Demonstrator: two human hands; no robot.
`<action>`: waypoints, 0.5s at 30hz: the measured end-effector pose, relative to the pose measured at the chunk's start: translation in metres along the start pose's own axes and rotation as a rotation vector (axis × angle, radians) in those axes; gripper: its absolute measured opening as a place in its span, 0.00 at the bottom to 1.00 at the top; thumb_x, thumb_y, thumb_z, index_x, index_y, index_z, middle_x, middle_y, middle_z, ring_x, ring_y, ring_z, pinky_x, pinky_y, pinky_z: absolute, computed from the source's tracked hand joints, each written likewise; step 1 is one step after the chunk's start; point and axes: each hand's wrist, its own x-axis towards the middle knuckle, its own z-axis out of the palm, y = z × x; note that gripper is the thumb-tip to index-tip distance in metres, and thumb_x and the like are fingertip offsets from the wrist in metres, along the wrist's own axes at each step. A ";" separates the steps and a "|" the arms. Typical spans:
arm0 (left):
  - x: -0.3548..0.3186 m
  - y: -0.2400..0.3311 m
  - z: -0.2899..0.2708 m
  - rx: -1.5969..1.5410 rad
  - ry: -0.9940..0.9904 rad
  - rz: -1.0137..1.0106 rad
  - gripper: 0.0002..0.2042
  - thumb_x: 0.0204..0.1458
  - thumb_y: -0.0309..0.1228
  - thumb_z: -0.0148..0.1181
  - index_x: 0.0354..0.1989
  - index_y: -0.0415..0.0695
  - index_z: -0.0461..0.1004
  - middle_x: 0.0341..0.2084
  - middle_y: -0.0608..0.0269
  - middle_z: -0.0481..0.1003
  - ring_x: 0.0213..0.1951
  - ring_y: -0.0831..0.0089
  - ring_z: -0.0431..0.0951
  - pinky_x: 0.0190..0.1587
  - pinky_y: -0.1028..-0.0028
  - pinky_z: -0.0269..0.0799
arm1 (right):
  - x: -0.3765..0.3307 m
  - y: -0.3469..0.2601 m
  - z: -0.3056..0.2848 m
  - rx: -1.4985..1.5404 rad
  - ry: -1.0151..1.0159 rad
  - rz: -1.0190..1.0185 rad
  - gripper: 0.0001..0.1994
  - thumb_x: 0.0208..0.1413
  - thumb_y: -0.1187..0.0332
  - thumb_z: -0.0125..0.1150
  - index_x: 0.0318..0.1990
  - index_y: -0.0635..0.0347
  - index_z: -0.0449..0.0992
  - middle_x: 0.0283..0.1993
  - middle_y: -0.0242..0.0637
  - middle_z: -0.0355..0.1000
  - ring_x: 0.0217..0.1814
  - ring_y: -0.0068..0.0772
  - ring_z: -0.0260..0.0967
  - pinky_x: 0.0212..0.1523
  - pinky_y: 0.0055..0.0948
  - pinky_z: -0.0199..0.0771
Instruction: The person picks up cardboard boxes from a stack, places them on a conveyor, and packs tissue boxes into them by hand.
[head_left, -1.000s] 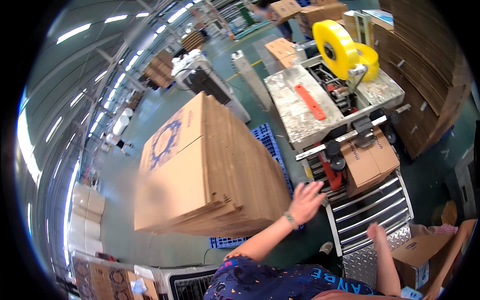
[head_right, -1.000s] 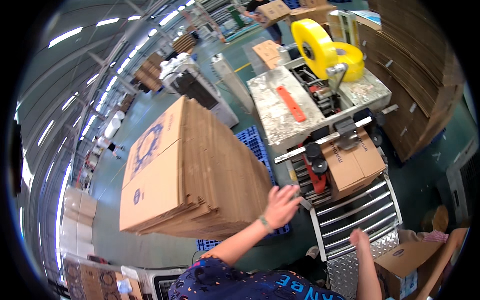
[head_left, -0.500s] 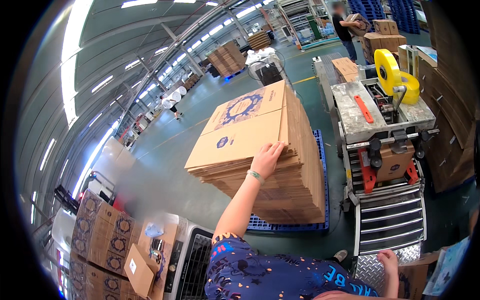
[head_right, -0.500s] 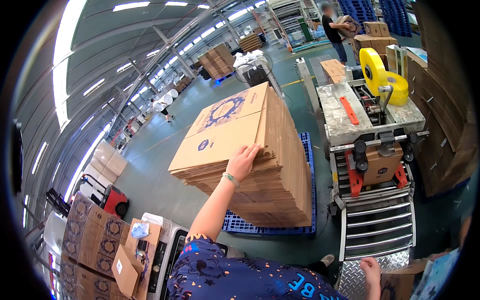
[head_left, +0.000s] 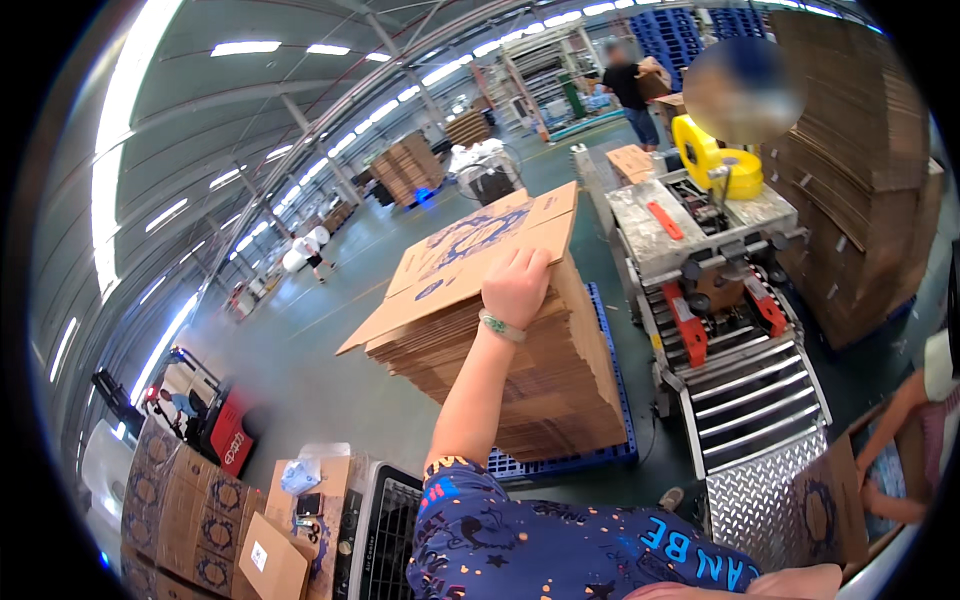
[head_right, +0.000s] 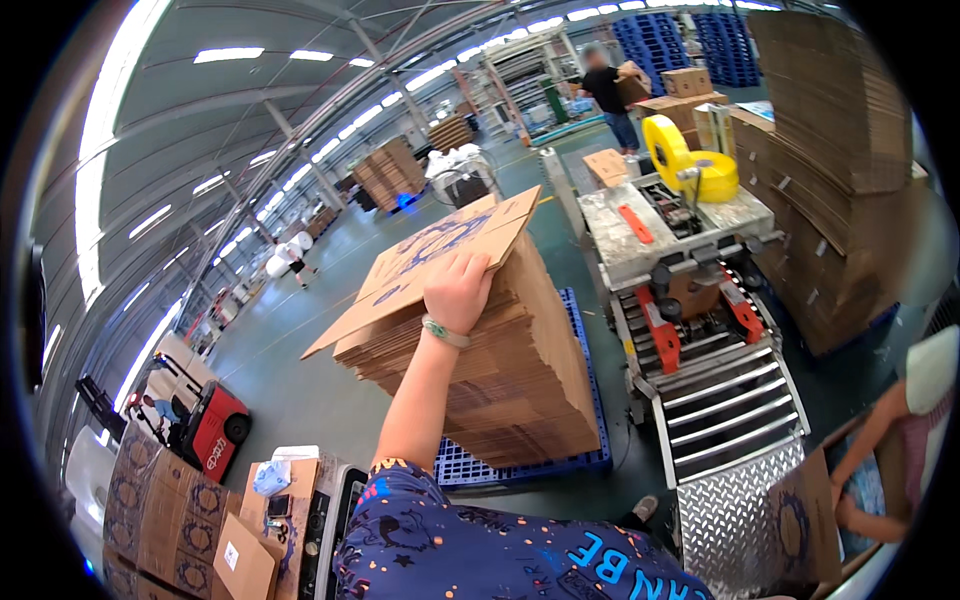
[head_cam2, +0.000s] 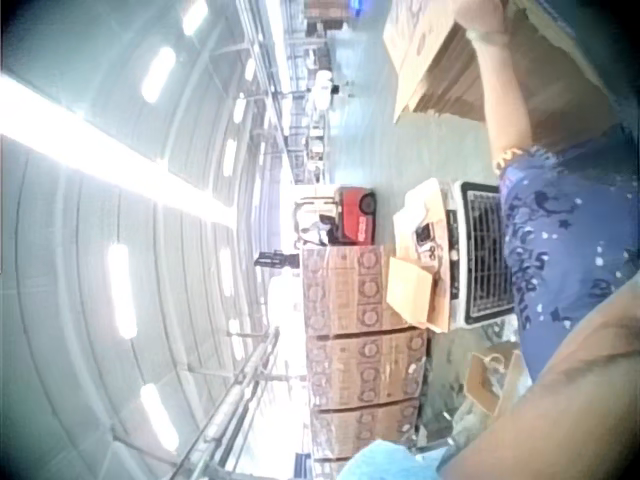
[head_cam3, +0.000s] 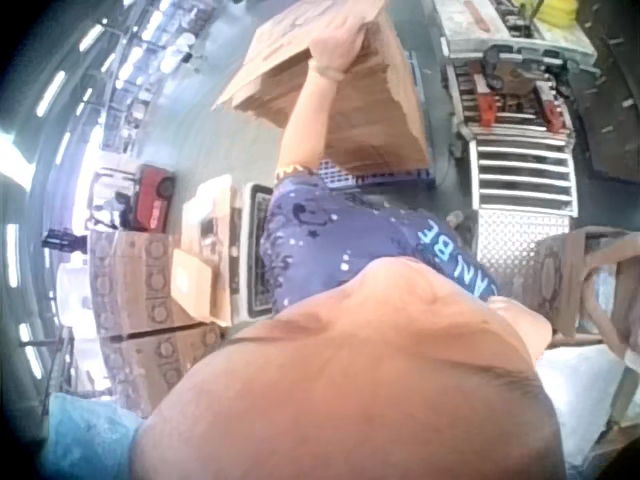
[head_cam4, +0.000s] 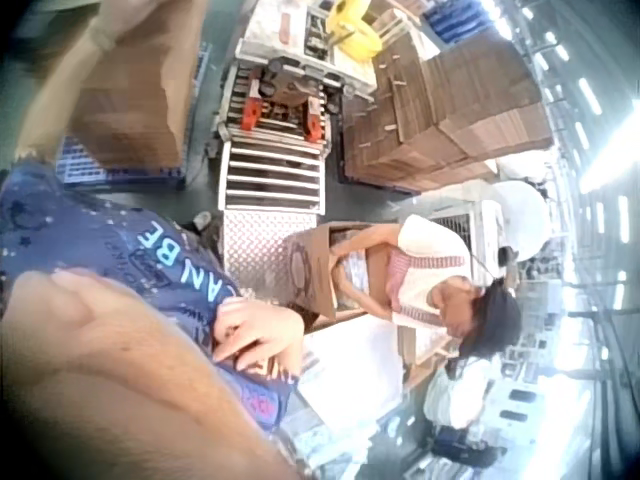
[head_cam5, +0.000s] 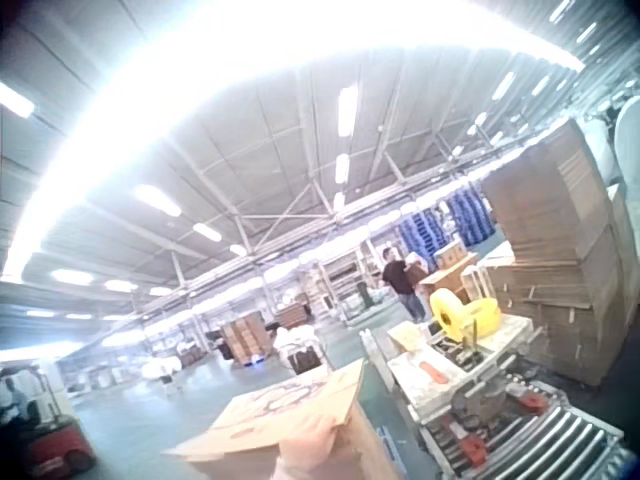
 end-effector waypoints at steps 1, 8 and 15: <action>0.022 0.022 -0.012 -0.034 0.020 0.056 0.10 0.44 0.32 0.70 0.30 0.47 0.74 0.25 0.66 0.73 0.31 0.64 0.75 0.32 0.66 0.72 | -0.003 -0.003 0.011 -0.018 -0.019 -0.017 0.10 0.60 0.59 0.66 0.40 0.54 0.83 0.37 0.33 0.71 0.40 0.40 0.66 0.40 0.39 0.62; 0.094 0.121 -0.093 -0.177 0.269 0.398 0.26 0.46 0.51 0.71 0.15 0.49 0.60 0.14 0.69 0.60 0.19 0.71 0.65 0.22 0.72 0.59 | -0.044 -0.039 0.070 -0.201 -0.080 0.027 0.14 0.61 0.55 0.62 0.34 0.56 0.78 0.35 0.36 0.71 0.36 0.45 0.66 0.37 0.44 0.61; 0.127 0.187 -0.111 -0.642 0.430 0.525 0.32 0.47 0.63 0.64 0.15 0.47 0.59 0.13 0.66 0.54 0.15 0.68 0.60 0.20 0.70 0.53 | -0.111 -0.034 0.139 -0.211 0.287 -0.027 0.05 0.56 0.73 0.67 0.37 0.65 0.80 0.35 0.38 0.77 0.35 0.36 0.72 0.37 0.34 0.71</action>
